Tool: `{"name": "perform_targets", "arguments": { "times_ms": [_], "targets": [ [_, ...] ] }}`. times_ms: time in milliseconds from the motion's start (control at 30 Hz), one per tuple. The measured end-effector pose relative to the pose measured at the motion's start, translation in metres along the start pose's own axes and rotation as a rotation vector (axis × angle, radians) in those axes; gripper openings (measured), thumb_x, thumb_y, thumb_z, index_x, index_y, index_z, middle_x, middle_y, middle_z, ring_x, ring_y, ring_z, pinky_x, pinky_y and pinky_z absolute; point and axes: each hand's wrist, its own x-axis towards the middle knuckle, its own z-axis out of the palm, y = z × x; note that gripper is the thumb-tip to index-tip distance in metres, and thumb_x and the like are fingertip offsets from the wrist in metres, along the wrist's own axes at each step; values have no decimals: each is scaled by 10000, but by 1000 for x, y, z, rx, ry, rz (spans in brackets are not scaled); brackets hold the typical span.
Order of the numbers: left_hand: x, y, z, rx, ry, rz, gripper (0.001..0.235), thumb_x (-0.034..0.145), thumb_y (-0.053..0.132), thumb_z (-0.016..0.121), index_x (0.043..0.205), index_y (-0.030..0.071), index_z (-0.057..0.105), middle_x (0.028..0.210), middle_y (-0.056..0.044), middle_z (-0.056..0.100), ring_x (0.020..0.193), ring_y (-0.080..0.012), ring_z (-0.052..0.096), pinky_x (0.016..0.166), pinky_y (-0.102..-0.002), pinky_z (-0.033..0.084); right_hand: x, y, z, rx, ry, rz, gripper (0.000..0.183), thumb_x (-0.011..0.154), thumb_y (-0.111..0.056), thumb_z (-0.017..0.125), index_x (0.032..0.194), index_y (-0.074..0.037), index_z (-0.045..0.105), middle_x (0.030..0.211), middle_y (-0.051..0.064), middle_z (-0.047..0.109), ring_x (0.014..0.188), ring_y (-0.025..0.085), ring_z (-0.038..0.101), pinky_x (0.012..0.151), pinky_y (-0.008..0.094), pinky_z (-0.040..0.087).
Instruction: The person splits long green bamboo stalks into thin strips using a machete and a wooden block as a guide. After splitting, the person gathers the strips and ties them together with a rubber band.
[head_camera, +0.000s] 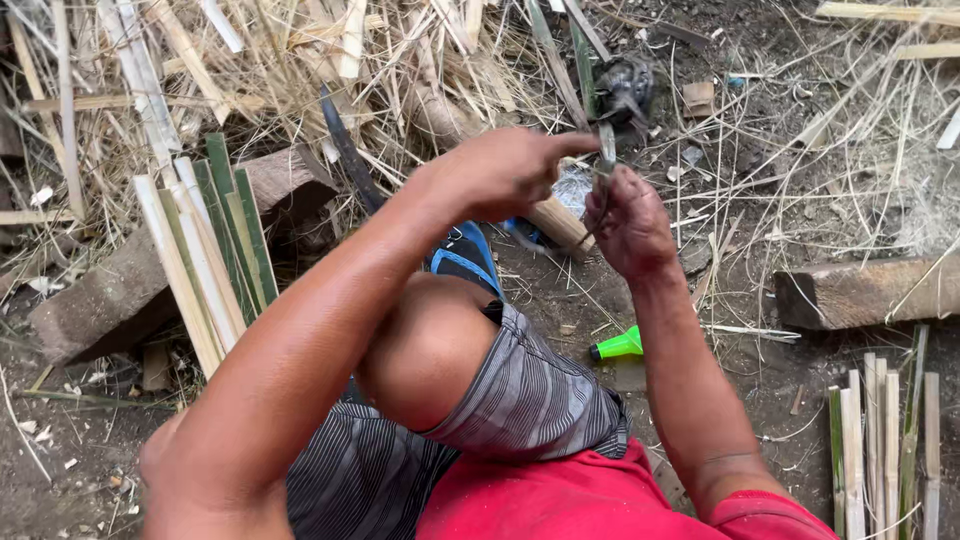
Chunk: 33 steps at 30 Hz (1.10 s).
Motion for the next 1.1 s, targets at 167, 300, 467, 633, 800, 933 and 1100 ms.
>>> {"name": "perform_targets", "arguments": {
  "times_ms": [167, 300, 467, 633, 800, 933, 1100],
  "targets": [
    [-3, 20, 4, 95, 129, -33, 678, 930, 113, 649, 1545, 257, 401, 1383, -89, 551, 1053, -322, 682, 867, -443, 570, 10, -16, 72, 249, 66, -18, 155, 1094, -165, 500, 1179, -52, 565, 963, 50, 673, 787, 117, 656, 748, 254, 571],
    [-31, -1, -4, -72, 377, 111, 718, 766, 91, 732, 1446, 186, 522, 1275, -101, 651, 1108, -324, 678, 878, -416, 573, 32, 7, 85, 289, -105, -107, 194, 1110, -212, 538, 1265, -104, 585, 1026, 24, 691, 869, 119, 679, 790, 318, 607],
    [-70, -40, -12, -209, 440, -94, 197, 981, 236, 700, 1136, 116, 726, 973, -118, 748, 917, -294, 732, 833, -420, 578, 48, 88, 77, 394, -10, -62, 237, 1090, -320, 543, 1216, -125, 591, 923, 18, 647, 885, 156, 689, 711, 270, 565],
    [-101, -72, -6, -6, 658, -184, 196, 971, 241, 705, 1008, 48, 718, 924, -165, 722, 894, -338, 697, 800, -445, 555, 72, 182, 60, 304, -6, 228, 191, 1082, -284, 565, 1082, -96, 601, 922, 45, 650, 826, 168, 668, 689, 296, 561],
    [-117, -87, 1, -474, 735, -417, 254, 969, 279, 647, 972, 37, 724, 872, -129, 736, 808, -229, 726, 729, -388, 584, 113, 273, 71, -872, -272, 411, 381, 959, -290, 627, 1244, -39, 590, 1020, 143, 702, 886, 293, 700, 760, 426, 564],
    [-122, -95, 7, -1075, 823, -296, 307, 1059, 340, 504, 1032, 63, 633, 1024, -38, 750, 934, -179, 750, 782, -322, 633, 126, 328, 75, -1373, -228, 43, 602, 880, -350, 741, 1299, 21, 520, 1150, 292, 641, 1030, 478, 642, 868, 543, 515],
    [-125, -103, 10, -1254, 779, -353, 339, 1109, 398, 395, 1072, 87, 526, 1049, -172, 766, 977, -220, 774, 818, -348, 639, 127, 354, 70, -1433, -116, 177, 589, 885, -321, 763, 1336, -29, 522, 1186, 301, 620, 1110, 466, 613, 953, 535, 496]
  ]
}}
